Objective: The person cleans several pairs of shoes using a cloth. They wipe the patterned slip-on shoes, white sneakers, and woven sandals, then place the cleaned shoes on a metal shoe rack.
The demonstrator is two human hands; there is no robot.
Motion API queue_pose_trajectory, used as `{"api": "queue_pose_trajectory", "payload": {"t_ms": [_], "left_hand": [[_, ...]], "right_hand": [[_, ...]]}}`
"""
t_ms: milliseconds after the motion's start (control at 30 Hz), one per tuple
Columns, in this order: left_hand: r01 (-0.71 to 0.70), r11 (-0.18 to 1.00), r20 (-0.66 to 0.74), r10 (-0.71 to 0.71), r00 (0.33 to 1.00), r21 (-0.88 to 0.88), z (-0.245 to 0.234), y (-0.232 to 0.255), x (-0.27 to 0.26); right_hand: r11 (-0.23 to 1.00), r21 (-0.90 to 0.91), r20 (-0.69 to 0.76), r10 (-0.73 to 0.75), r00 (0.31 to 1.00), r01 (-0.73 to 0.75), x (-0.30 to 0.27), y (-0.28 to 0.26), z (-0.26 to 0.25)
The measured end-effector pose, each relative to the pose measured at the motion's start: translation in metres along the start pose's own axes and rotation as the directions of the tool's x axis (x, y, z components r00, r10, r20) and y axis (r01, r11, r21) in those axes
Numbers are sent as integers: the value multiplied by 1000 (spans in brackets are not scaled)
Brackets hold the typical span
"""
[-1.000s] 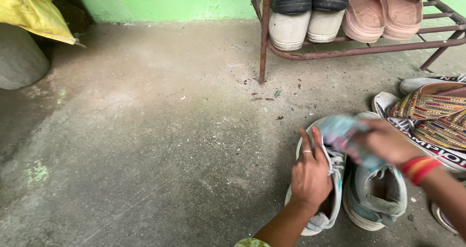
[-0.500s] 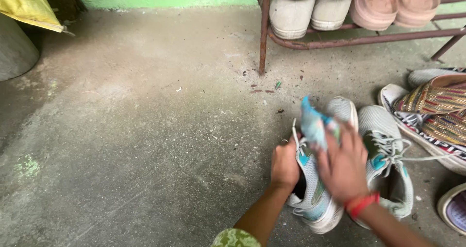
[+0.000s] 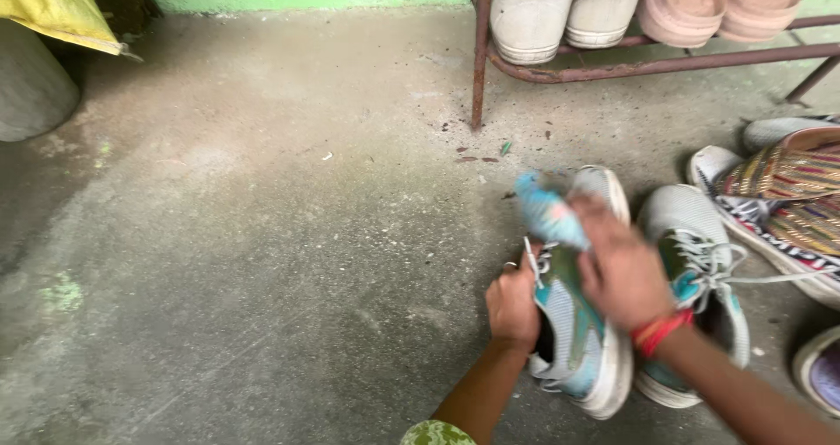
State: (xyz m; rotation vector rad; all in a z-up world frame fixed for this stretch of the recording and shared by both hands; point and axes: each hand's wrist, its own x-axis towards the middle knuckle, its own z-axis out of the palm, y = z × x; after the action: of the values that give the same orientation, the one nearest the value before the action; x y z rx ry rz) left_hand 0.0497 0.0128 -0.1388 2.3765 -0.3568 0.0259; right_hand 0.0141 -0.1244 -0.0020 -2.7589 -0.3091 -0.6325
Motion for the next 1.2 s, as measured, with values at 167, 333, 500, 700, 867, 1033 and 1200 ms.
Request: {"api": "queue_pose_trajectory", "payload": {"t_ms": [167, 333, 500, 700, 867, 1033, 1200], "left_hand": [[-98, 741, -200, -50, 979, -664, 64, -38, -2], [-188, 863, -242, 79, 967, -470, 56, -34, -4], [-113, 989, -142, 99, 985, -95, 10, -7, -6], [15, 998, 85, -10, 996, -61, -55, 36, -9], [97, 988, 57, -91, 994, -122, -40, 32, -8], [380, 841, -13, -417, 909, -386, -17, 47, 25], [294, 888, -25, -324, 946, -354, -66, 64, 30]], "right_hand": [[994, 69, 173, 68, 983, -81, -54, -63, -12], [995, 104, 178, -19, 984, 1, -62, -80, -17], [996, 46, -6, -72, 997, 73, -20, -29, -5], [992, -79, -32, 97, 995, -100, 12, 10, -4], [998, 50, -5, 50, 999, -50, -29, -35, -20], [963, 208, 27, 169, 985, -171, -52, -68, -46], [974, 152, -38, 177, 983, -169, -48, -90, -69]]}}
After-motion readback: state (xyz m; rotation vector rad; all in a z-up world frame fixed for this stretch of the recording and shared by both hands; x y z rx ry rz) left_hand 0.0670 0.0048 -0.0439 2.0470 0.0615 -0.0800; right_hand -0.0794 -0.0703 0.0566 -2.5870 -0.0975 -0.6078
